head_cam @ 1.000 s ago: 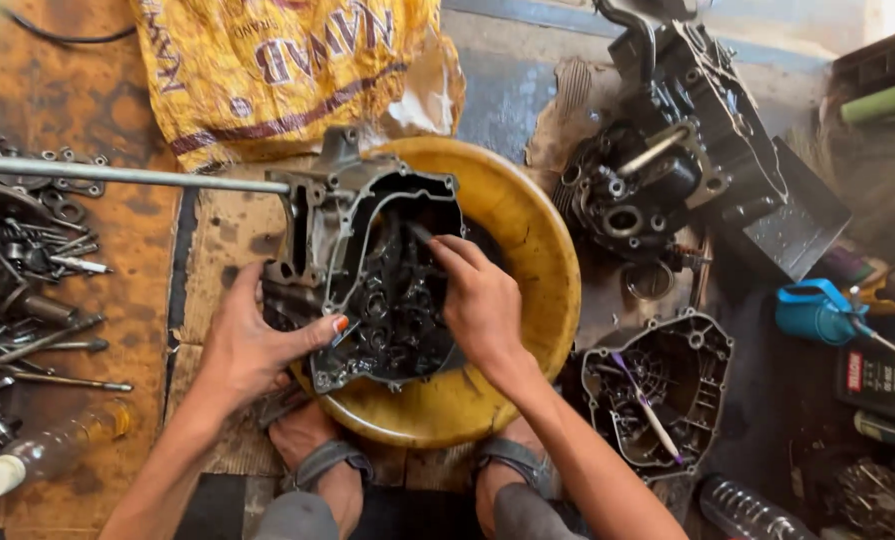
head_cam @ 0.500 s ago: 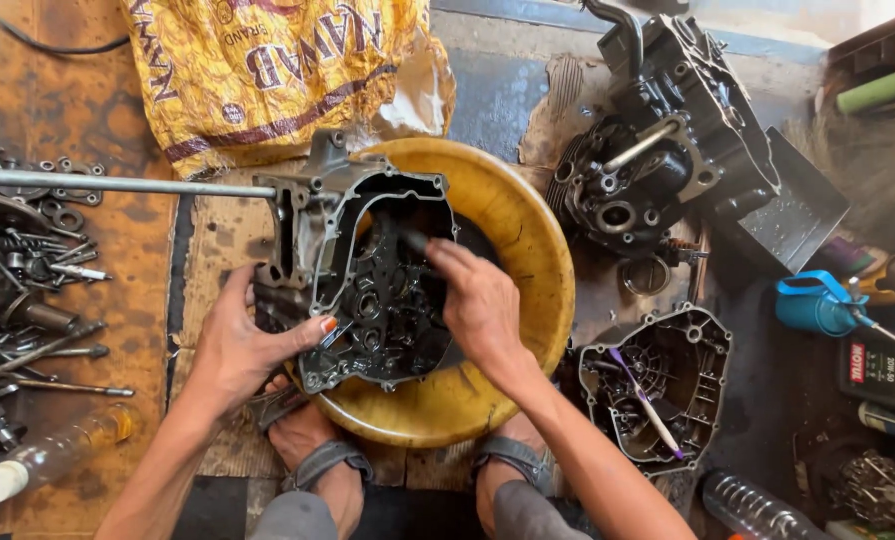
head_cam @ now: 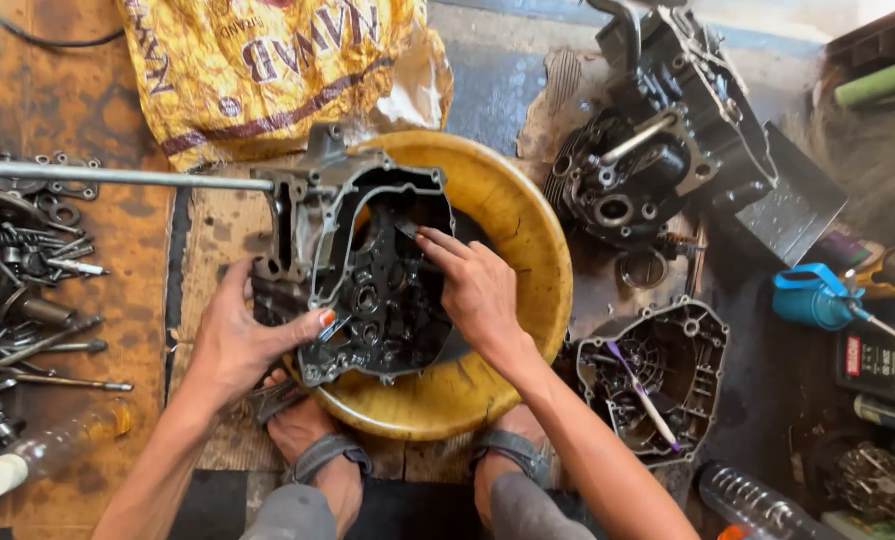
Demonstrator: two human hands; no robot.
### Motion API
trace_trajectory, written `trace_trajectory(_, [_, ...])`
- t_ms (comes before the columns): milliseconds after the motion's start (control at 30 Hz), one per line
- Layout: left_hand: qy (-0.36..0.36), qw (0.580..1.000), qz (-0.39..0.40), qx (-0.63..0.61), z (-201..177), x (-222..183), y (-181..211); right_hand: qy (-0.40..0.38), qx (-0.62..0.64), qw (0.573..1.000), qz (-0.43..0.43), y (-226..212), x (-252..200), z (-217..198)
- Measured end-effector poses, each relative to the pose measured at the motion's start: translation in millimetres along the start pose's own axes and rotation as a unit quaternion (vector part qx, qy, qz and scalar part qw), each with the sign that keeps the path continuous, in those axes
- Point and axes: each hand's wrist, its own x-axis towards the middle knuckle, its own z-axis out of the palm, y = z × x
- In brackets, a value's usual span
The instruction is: The recorder is cleaning and assembling motorcycle engine parts using a brush and oil.
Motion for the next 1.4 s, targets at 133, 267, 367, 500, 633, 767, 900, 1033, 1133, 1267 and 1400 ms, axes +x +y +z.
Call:
trace_trajectory(133, [0.015, 0.997, 0.066, 0.033, -1.7, 10.2, -5.7, 0.039, 0.001, 0.999, -0.03, 10.0, 5.1, 1.5])
trace_trajectory(267, [0.002, 1.0, 0.01, -0.015, -1.4, -1.3, 17.7, 0.021, 0.009, 1.0, 0.008, 8.4, 1.4, 13.1])
trace_trajectory(367, [0.012, 0.998, 0.056, 0.024, -2.0, 5.4, -2.0, -0.016, 0.022, 0.999, 0.045, 28.2, -4.3, 25.4])
trace_trajectory(500, [0.009, 0.997, 0.073, 0.01, -1.1, 1.6, 5.5, 0.007, 0.025, 0.999, 0.022, 13.0, 2.1, 5.7])
trace_trajectory(633, [0.011, 0.999, 0.031, -0.001, -1.0, 1.8, 6.8, 0.052, 0.061, 0.997, -0.014, 11.7, -13.3, 8.8])
trace_trajectory(767, [0.017, 0.998, 0.06, 0.01, -1.8, -1.1, 12.8, 0.069, 0.081, 0.994, 0.014, 28.0, -35.2, 42.3])
trace_trajectory(900, [0.002, 0.999, 0.033, -0.036, -0.7, -0.2, 11.5, 0.079, 0.062, 0.995, 0.02, 6.9, -41.4, 34.5])
trace_trajectory(1033, [0.005, 0.999, 0.045, -0.004, -0.8, -1.9, 12.0, 0.019, 0.013, 0.998, 0.062, 5.1, -42.6, 33.5])
trace_trajectory(1133, [0.01, 0.996, 0.093, -0.004, -1.5, 5.0, -10.8, 0.021, 0.018, 0.997, 0.066, 15.7, -48.5, 42.9])
trace_trajectory(1267, [0.007, 0.999, 0.049, -0.009, -1.9, -3.9, 16.4, 0.027, 0.027, 0.997, 0.061, 6.2, -39.9, 25.4])
trace_trajectory(1400, [0.008, 0.999, 0.042, 0.006, -1.5, -1.9, 18.3, 0.046, 0.041, 0.997, 0.037, 0.4, -36.9, 19.8])
